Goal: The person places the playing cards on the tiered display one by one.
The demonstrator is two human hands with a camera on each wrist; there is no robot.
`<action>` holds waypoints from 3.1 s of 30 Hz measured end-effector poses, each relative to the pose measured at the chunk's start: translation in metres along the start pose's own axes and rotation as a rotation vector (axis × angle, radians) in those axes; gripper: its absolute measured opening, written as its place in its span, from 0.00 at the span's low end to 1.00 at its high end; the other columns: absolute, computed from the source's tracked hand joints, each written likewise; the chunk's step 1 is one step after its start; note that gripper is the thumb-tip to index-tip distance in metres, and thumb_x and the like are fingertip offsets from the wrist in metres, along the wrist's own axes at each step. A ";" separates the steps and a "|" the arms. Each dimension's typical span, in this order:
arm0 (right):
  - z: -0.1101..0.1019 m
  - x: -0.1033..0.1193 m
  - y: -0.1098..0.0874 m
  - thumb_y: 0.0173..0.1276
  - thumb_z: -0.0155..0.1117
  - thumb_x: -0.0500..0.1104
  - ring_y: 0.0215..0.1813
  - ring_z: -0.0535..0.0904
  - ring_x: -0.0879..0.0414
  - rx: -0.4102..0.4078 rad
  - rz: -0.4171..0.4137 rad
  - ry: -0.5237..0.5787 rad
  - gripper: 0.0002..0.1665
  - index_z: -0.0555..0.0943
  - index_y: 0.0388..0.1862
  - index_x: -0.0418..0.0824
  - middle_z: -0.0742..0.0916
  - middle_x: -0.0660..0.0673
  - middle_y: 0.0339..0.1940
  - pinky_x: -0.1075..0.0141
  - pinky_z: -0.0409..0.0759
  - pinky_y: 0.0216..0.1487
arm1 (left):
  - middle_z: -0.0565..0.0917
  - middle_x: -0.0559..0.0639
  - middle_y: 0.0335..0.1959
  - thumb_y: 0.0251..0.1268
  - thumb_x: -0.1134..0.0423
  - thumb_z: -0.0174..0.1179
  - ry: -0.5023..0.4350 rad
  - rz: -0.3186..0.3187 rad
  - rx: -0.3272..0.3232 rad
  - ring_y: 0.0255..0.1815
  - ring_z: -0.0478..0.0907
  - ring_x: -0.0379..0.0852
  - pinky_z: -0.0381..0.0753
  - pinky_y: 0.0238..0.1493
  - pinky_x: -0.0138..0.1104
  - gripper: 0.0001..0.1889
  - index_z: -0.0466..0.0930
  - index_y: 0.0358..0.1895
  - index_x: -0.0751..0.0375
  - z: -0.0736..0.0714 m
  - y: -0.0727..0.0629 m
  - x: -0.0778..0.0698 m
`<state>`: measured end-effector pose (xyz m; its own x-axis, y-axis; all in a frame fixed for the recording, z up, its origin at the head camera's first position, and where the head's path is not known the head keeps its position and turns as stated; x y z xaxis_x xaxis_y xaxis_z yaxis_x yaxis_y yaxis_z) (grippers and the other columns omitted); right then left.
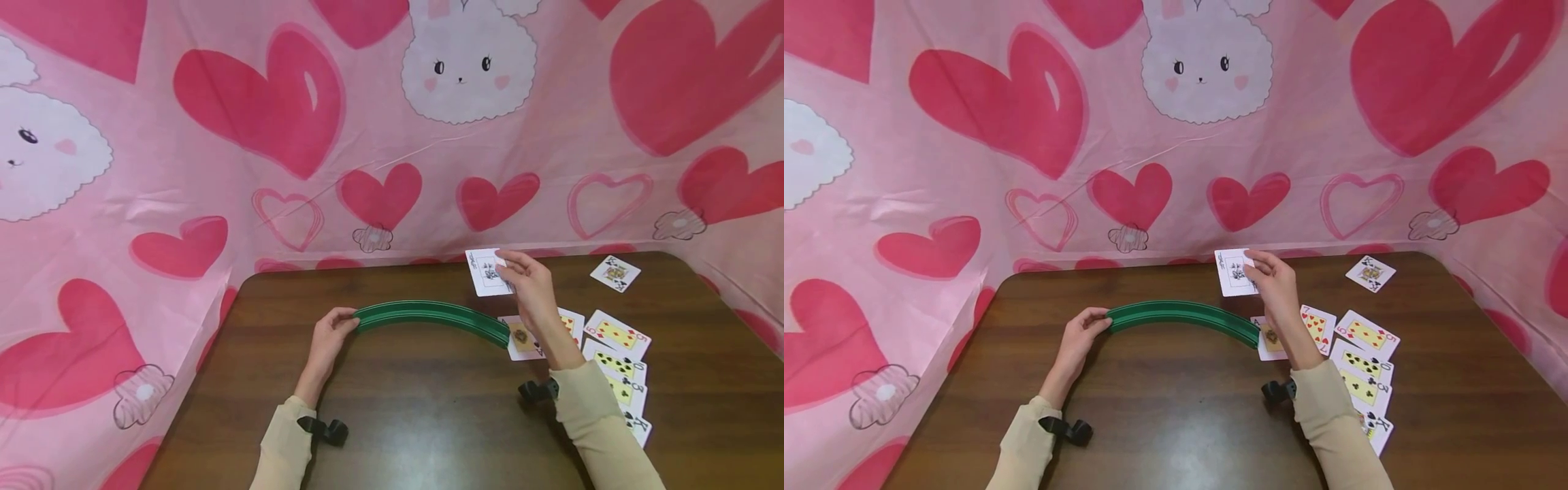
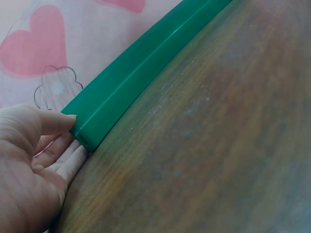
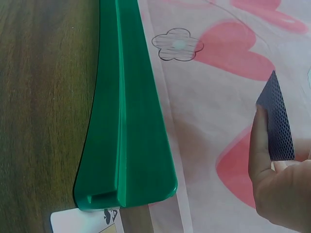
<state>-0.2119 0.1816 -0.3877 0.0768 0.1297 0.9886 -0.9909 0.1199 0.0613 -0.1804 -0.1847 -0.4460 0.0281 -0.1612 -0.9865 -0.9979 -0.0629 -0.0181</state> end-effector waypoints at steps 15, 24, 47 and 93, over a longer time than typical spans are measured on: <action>0.009 -0.004 0.000 0.73 0.68 0.37 0.43 0.86 0.62 0.123 0.022 -0.054 0.35 0.66 0.73 0.28 0.88 0.58 0.43 0.67 0.85 0.44 | 0.84 0.58 0.51 0.73 0.69 0.63 0.007 -0.033 -0.025 0.45 0.79 0.44 0.76 0.49 0.28 0.13 0.82 0.56 0.72 -0.003 0.014 0.018; 0.011 -0.008 -0.001 0.79 0.60 0.37 0.42 0.85 0.58 0.128 -0.036 -0.142 0.30 0.69 0.75 0.32 0.81 0.43 0.51 0.58 0.87 0.38 | 0.84 0.58 0.51 0.74 0.66 0.64 0.002 -0.001 -0.029 0.45 0.80 0.44 0.76 0.50 0.29 0.13 0.83 0.55 0.70 -0.004 0.014 0.026; 0.010 -0.007 -0.001 0.71 0.67 0.33 0.41 0.86 0.58 0.211 -0.005 -0.056 0.37 0.63 0.74 0.31 0.89 0.54 0.42 0.68 0.84 0.43 | 0.85 0.58 0.49 0.73 0.68 0.64 -0.010 0.014 -0.019 0.45 0.79 0.44 0.76 0.49 0.30 0.12 0.83 0.54 0.70 -0.001 0.015 0.028; 0.075 -0.009 0.005 0.73 0.68 0.34 0.42 0.85 0.57 0.086 0.121 0.130 0.19 0.78 0.58 0.29 0.89 0.51 0.42 0.68 0.82 0.51 | 0.85 0.60 0.51 0.73 0.72 0.61 0.013 0.004 -0.022 0.47 0.81 0.48 0.78 0.50 0.31 0.11 0.83 0.54 0.70 0.001 0.014 0.028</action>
<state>-0.2256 0.1066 -0.3864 -0.0352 0.2651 0.9636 -0.9991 0.0116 -0.0396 -0.1932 -0.1893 -0.4739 0.0250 -0.1744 -0.9844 -0.9964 -0.0836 -0.0105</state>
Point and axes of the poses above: each hand's wrist, its own y-axis towards the middle knuckle, its own z-axis out of the palm, x = y × z, the point moved 1 cm from there along y, towards the middle knuckle
